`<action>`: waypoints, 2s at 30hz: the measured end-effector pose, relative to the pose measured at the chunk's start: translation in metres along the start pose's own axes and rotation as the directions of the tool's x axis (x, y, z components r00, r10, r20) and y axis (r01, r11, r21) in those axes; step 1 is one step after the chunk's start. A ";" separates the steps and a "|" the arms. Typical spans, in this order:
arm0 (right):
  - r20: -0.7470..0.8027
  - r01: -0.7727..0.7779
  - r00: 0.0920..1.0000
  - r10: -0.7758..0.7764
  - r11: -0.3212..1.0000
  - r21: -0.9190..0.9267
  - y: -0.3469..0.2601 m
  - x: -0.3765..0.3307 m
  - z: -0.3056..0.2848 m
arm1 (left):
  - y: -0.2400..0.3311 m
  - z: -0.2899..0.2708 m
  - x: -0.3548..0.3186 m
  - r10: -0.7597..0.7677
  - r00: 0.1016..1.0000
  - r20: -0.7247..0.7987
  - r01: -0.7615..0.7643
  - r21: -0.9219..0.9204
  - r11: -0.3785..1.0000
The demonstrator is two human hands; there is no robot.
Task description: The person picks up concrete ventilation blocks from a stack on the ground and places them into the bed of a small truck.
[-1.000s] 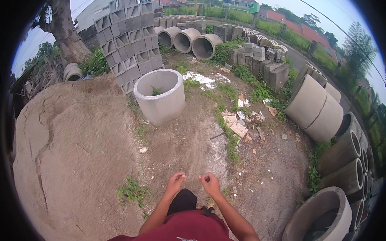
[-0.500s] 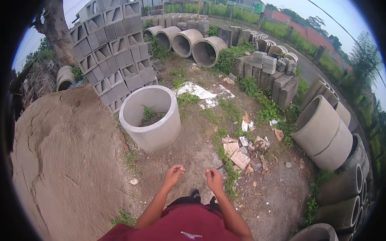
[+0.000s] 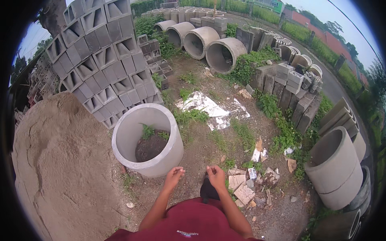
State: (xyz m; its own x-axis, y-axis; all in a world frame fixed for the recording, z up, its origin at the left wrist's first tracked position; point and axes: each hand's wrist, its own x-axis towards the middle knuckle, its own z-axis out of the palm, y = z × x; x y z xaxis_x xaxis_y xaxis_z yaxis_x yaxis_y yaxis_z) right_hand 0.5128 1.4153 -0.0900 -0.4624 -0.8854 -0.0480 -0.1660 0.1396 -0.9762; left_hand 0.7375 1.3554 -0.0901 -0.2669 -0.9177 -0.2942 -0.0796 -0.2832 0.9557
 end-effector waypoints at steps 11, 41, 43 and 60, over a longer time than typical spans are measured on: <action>0.200 0.052 0.979 -0.039 0.997 -0.060 -0.060 0.333 0.024 | 0.112 0.042 0.279 -0.011 0.986 -0.169 -0.010 -0.121 0.993; 0.485 0.142 0.866 -0.118 0.990 -0.013 -0.091 1.222 0.276 | 0.303 -0.029 1.090 -0.039 0.869 -0.493 -0.058 -0.180 0.982; 0.514 0.193 0.843 -0.159 0.981 -0.011 -0.112 1.291 0.294 | 0.316 -0.035 1.144 -0.023 0.867 -0.497 -0.055 -0.141 0.989; 0.748 0.243 0.660 -0.062 0.961 -0.135 -0.167 1.666 0.530 | 0.406 -0.179 1.535 -0.071 0.762 -0.643 -0.097 -0.223 0.970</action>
State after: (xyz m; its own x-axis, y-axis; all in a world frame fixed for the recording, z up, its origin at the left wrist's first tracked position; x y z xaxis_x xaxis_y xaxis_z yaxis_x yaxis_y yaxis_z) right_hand 0.2320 -0.3180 -0.1189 0.3569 -0.9251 -0.1299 -0.3898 -0.0211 -0.9207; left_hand 0.4674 -0.2178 -0.1545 0.4200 -0.8586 -0.2941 0.1630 -0.2475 0.9551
